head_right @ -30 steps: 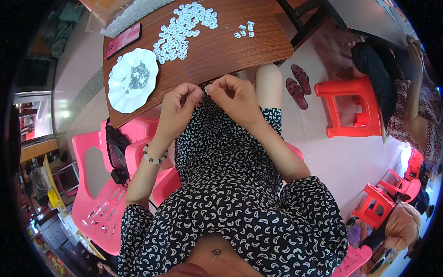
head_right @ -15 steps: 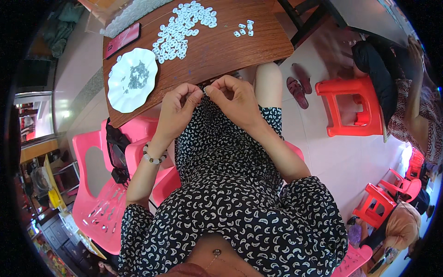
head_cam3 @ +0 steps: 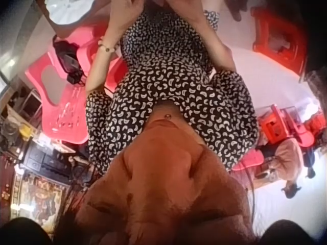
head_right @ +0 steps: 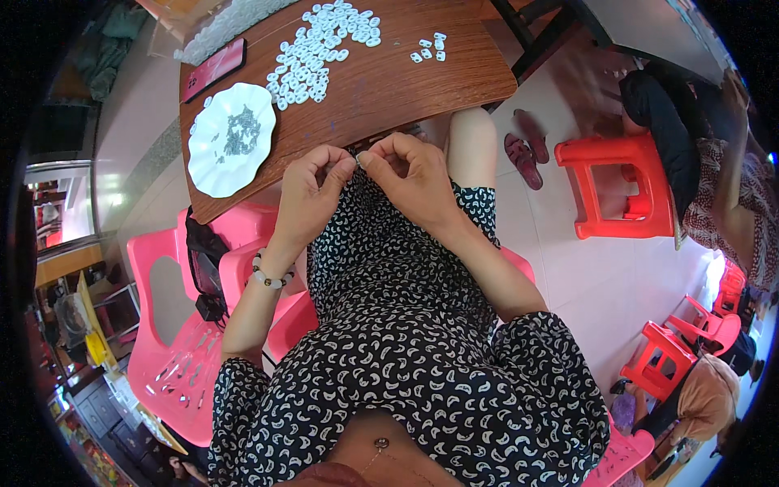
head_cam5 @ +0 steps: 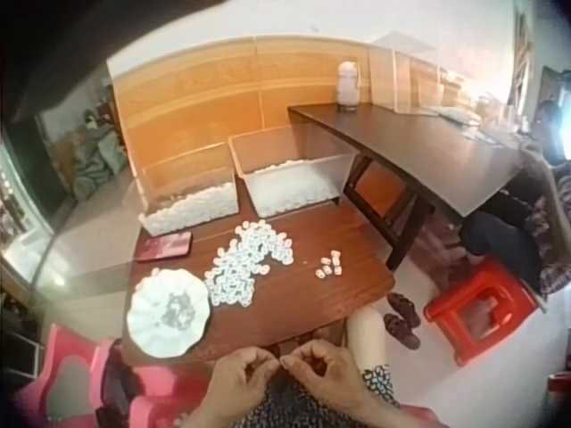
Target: Sorting small white circular plastic parts into groups on a table.
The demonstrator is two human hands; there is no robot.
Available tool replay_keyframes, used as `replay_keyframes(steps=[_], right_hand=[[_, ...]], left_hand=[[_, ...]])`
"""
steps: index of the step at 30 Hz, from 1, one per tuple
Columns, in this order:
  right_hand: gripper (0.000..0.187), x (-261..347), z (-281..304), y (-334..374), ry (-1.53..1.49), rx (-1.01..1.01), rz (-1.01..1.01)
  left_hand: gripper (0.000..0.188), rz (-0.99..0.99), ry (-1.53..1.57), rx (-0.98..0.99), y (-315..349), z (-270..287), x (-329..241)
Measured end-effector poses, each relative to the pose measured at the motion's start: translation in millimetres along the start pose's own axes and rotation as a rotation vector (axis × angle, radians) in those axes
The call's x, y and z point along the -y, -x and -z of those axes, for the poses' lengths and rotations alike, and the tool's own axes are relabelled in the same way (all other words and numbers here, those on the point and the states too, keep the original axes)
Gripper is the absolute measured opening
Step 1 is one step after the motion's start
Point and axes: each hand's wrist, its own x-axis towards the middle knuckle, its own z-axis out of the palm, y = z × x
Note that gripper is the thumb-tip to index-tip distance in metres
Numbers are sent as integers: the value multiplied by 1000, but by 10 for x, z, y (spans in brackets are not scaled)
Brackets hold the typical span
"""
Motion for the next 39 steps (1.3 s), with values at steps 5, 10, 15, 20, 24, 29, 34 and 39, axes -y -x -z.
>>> replay_keyframes(steps=[5, 10, 15, 20, 24, 29, 34, 39], right_hand=[[16, -40, -26, 28, -3, -11, -12], [15, -67, -54, 52, 40, -43, 23], [14, -93, -51, 48, 68, -28, 1], [14, -134, -60, 53, 10, -25, -21], [15, -93, -63, 39, -40, -23, -51], [15, -87, -19, 14, -82, -18, -64], [15, -77, -2, 13, -88, -15, -69], [16, -125, -12, 22, -61, -11, -73]], left_hand=[[13, 16, -20, -23, 1, -26, -20], [13, 25, 8, -53, 20, -60, -12], [14, 54, 28, -47, 19, -66, 36], [15, 71, 65, -55, 27, -80, 71], [16, 92, 109, -39, 18, -75, 161], [17, 144, 195, -5, 10, -64, 141], [17, 162, 328, 19, -2, -60, 183], [19, 147, 266, 29, 4, -73, 168]])
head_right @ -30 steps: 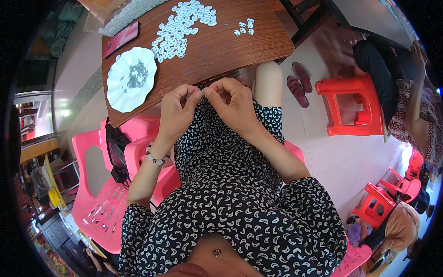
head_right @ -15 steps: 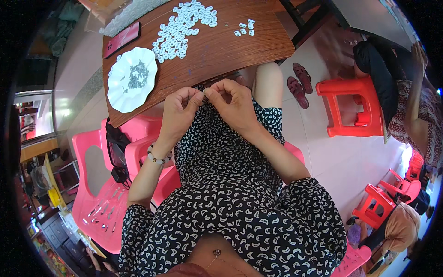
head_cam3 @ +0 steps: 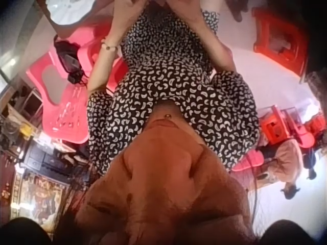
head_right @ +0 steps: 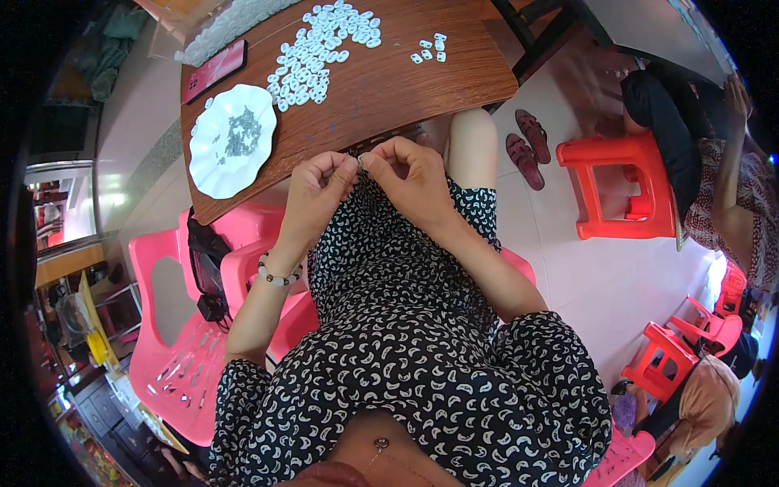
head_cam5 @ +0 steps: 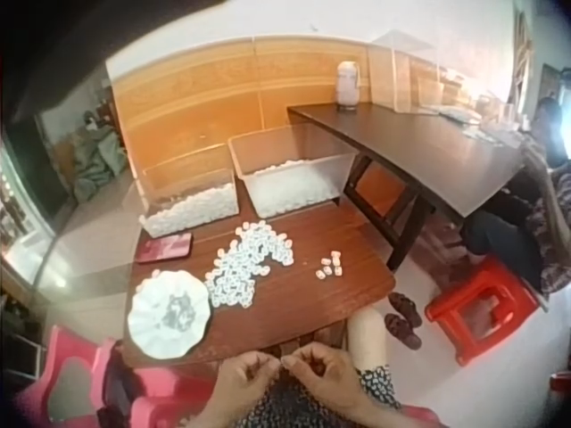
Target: Sorting small white circular plastic parts into groups on a table.
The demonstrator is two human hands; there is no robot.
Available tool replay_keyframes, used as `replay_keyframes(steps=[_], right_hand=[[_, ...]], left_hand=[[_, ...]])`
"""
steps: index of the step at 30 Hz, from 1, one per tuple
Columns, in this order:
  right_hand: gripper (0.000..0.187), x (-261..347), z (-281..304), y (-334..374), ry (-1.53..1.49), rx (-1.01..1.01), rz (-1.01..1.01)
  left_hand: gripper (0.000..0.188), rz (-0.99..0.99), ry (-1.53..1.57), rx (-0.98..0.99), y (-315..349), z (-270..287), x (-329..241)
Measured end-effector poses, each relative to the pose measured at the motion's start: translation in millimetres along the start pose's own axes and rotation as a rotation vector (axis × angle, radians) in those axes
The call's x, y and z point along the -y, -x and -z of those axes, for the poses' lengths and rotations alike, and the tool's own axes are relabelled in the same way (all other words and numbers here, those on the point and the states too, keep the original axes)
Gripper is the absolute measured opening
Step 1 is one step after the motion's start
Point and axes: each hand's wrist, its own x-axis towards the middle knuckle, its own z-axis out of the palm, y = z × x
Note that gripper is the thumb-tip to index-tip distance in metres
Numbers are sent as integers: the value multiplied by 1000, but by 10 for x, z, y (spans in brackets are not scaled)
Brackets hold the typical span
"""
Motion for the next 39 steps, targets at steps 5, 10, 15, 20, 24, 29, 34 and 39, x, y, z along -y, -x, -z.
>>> replay_keyframes(steps=[5, 10, 15, 20, 24, 29, 34, 39], right_hand=[[15, 98, -4, 2, -37, -14, 1], [14, 101, 4, 4, -27, -20, 9], [15, 55, 7, 6, 16, -12, 36], [15, 74, -7, 11, -10, -17, 23], [15, 45, 11, 13, 25, -18, 18], [15, 71, -12, 22, 61, -31, 34], [15, 20, -9, 23, 88, -44, 42], [16, 36, -6, 22, 166, -47, 113]], left_hand=[[19, -8, -9, -17, -3, 8, 2], [19, -19, -28, -11, 2, 10, -23], [19, -9, -28, -9, 4, -8, -33], [18, 0, -20, -19, -2, -8, -7], [18, -6, -3, -26, -1, -19, -2], [17, -8, -13, -35, 7, -22, 1], [17, -14, -31, -42, -1, -40, 41], [17, -18, -12, -56, 4, -51, 31]])
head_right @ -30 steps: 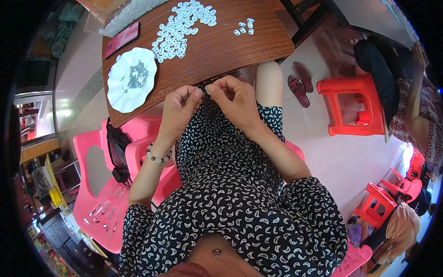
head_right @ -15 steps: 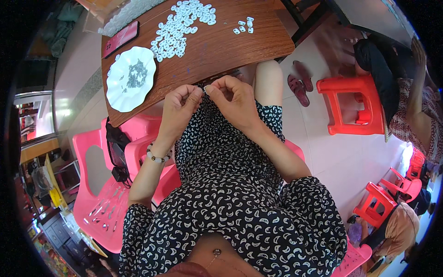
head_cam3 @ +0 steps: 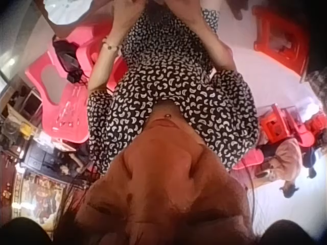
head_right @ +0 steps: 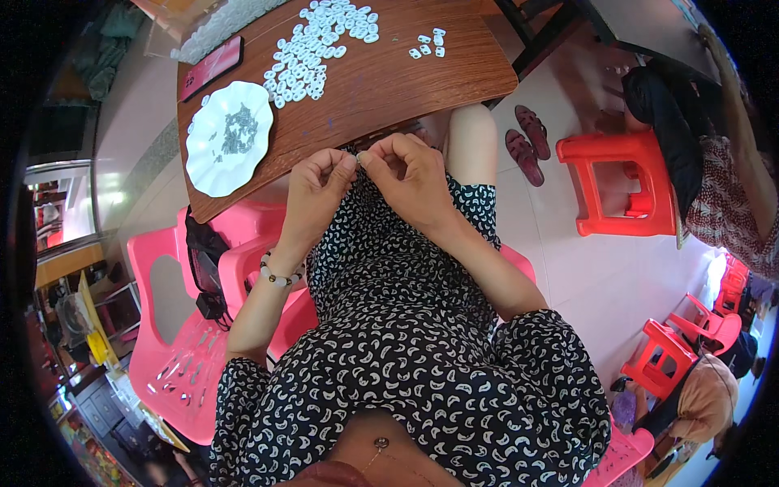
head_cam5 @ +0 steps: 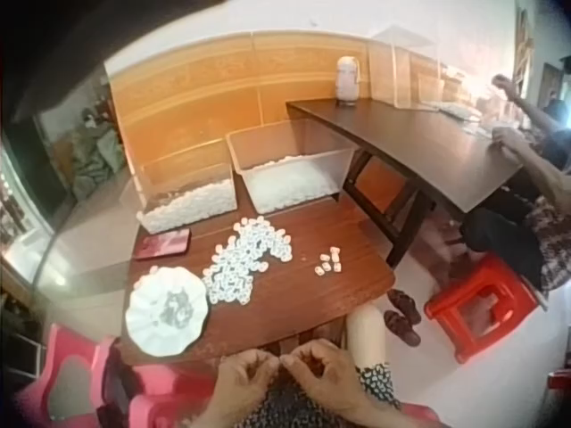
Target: Sorting small white circular plastic parts into groups on a table.
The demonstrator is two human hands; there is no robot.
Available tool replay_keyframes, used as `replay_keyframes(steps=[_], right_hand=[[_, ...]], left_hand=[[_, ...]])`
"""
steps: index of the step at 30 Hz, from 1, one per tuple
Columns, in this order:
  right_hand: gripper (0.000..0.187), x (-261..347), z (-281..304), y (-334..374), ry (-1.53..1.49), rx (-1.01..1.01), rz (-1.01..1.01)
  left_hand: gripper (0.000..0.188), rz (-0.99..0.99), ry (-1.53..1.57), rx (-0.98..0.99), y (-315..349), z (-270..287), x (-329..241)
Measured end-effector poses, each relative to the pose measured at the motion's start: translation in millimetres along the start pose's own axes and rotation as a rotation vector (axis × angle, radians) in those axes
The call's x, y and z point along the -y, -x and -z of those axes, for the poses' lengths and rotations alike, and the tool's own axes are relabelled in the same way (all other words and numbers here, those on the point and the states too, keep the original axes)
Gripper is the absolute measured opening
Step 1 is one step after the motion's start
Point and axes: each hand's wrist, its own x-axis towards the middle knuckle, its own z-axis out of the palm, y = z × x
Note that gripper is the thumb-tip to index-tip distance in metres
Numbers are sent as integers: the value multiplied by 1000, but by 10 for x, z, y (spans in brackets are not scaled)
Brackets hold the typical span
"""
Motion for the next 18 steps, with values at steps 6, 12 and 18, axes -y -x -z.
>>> replay_keyframes(steps=[6, 12, 18], right_hand=[[16, -24, -9, 6, -1, -1, 6], [15, -44, -41, 28, -106, -15, -53], [16, 31, -34, 3, -206, -38, -96]], left_hand=[[16, -44, -73, -34, -12, -38, -7], [15, 2, 37, -34, -6, -57, -5], [17, 46, 151, 5, -13, -50, -20]])
